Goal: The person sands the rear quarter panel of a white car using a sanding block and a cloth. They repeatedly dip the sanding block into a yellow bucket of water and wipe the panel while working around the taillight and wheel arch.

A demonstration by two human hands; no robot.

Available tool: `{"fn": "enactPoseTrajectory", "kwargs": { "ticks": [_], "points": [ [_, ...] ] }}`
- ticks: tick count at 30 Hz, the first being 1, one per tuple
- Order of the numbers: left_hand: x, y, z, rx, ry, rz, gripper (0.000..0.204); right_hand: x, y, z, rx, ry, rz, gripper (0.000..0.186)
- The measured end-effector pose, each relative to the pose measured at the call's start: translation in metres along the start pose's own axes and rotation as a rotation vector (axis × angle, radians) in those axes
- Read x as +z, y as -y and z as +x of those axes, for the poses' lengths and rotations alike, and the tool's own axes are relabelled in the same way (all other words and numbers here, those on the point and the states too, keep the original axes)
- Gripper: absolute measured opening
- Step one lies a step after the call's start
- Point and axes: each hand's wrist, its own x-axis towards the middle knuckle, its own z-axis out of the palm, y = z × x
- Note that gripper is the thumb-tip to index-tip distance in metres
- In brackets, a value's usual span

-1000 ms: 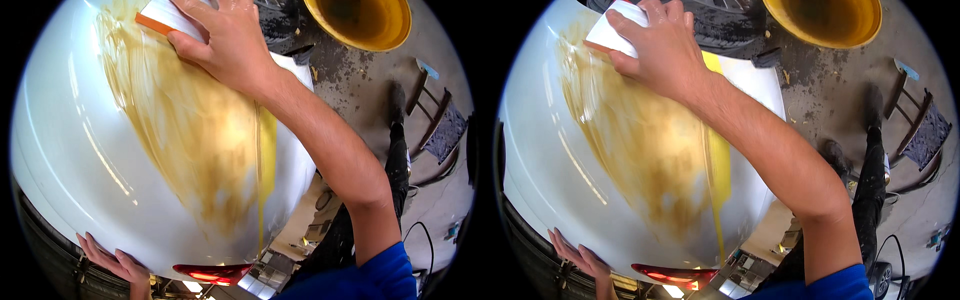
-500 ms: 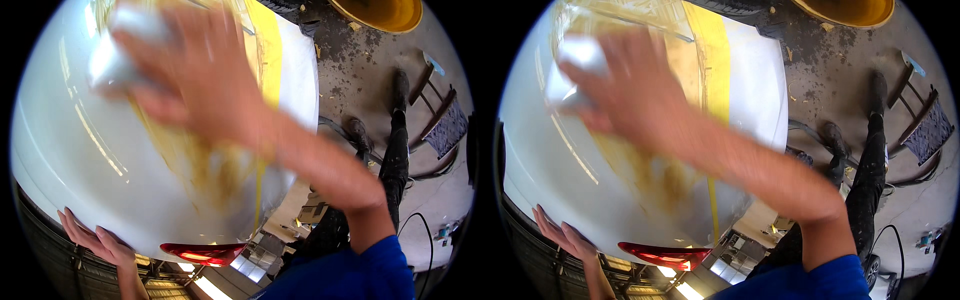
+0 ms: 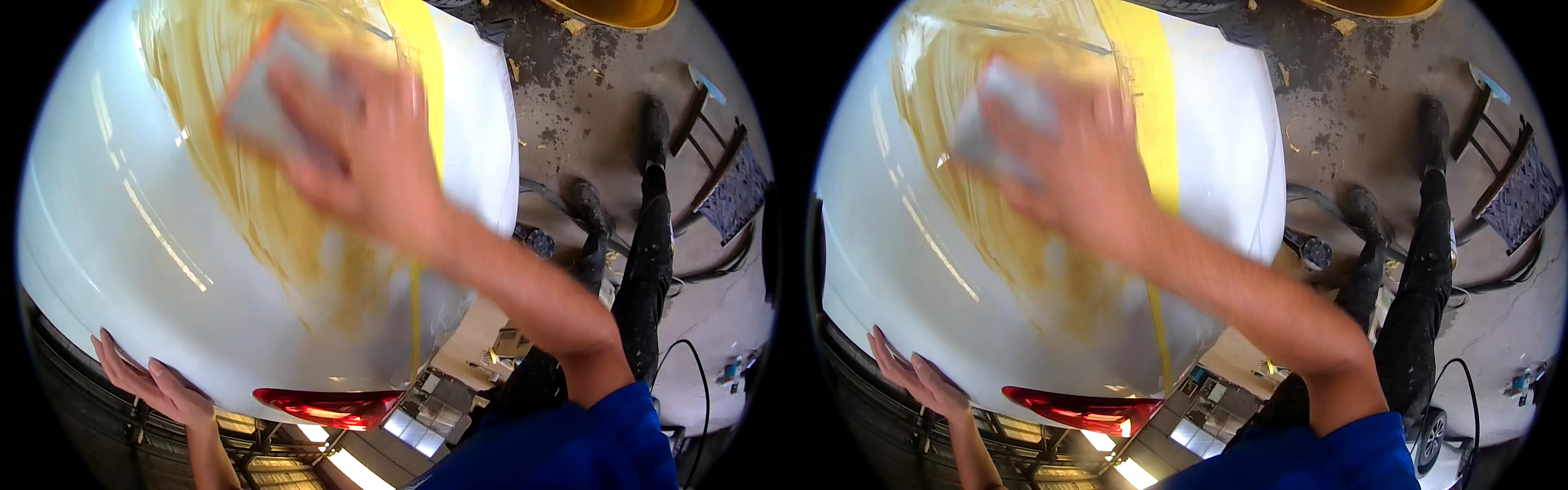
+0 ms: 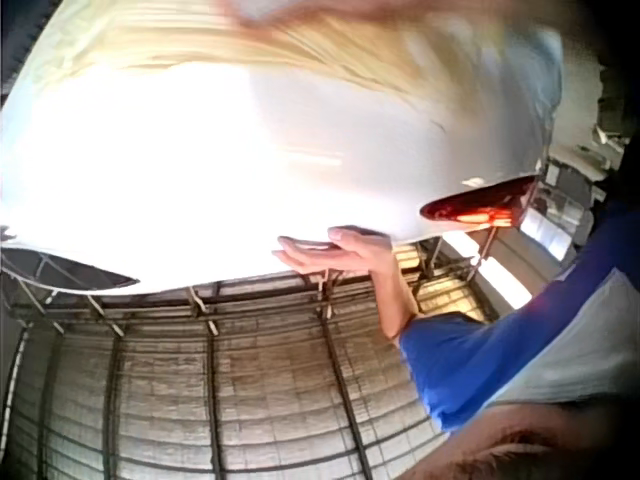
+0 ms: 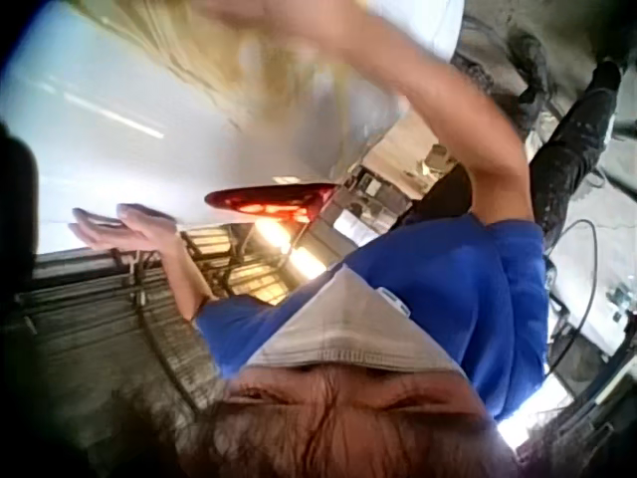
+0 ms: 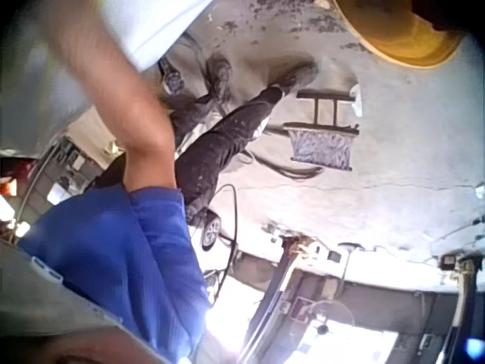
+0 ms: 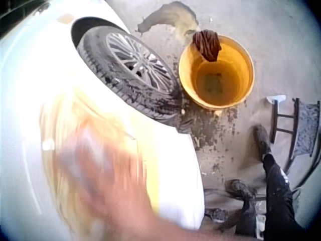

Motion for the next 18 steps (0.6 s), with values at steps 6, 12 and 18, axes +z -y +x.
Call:
{"fn": "enactPoseTrajectory", "kwargs": {
  "ticks": [6, 12, 18],
  "points": [
    [-0.01, 0.002, -0.006, -0.058, -0.004, -0.039, 0.063, -0.015, 0.028, -0.082, 0.118, 0.166, 0.263, 0.086],
    [-0.005, 0.004, -0.003, -0.041, 0.014, 0.005, 0.063, -0.015, 0.026, -0.072, 0.166, 0.209, 0.24, 0.087],
    [-0.003, 0.0, -0.004, -0.05, -0.013, -0.031, 0.062, -0.006, -0.001, -0.013, 0.084, 0.066, 0.158, 0.09]
  ]
}}
